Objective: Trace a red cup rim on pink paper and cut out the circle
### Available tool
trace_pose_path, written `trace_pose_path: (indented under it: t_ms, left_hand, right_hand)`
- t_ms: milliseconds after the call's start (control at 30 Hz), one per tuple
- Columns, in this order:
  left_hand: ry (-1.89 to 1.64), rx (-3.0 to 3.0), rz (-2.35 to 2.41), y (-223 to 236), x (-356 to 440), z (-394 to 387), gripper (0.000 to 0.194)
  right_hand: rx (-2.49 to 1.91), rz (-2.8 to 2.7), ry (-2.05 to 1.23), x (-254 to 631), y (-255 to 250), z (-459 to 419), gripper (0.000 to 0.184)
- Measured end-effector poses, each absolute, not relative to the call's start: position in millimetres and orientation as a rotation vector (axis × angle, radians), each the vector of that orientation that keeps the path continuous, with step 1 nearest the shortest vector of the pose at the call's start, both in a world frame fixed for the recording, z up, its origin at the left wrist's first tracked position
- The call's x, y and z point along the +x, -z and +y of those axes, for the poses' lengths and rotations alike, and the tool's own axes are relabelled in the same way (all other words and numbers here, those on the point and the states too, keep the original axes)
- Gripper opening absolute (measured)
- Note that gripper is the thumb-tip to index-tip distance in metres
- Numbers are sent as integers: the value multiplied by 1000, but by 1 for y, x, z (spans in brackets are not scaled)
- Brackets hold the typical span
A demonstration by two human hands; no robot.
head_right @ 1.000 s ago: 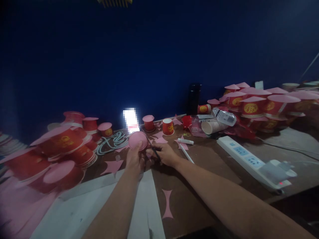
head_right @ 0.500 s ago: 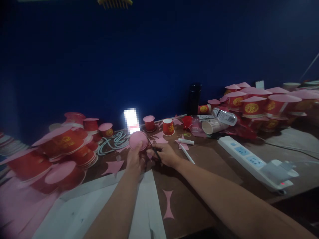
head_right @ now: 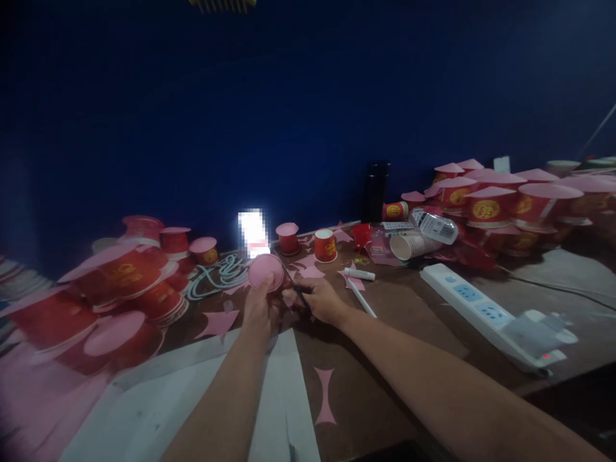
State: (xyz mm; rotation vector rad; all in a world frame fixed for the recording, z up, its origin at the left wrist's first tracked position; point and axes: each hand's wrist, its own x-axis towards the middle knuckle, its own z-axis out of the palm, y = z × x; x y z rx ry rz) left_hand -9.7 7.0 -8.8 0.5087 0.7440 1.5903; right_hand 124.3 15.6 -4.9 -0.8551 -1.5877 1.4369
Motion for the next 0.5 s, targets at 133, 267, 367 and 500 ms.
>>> trace_pose_path:
  t_ms: [133,267,367,500]
  left_hand:
    - [-1668,515,790,9,-10,10,40]
    - [-1711,529,791,10,-10,12,38]
    - [-1690,529,793,9,-10,11,41]
    - [-1689,512,776,7,-10,10,41]
  right_hand:
    - [-871,-1594,-1443,124,0,14,41]
    - [-863,-1611,-1419,125,-7,11,43]
    - [-868,-1603,-1423,125,-7,11,45]
    - [-851,-1595,-1426,125,-5,12,43]
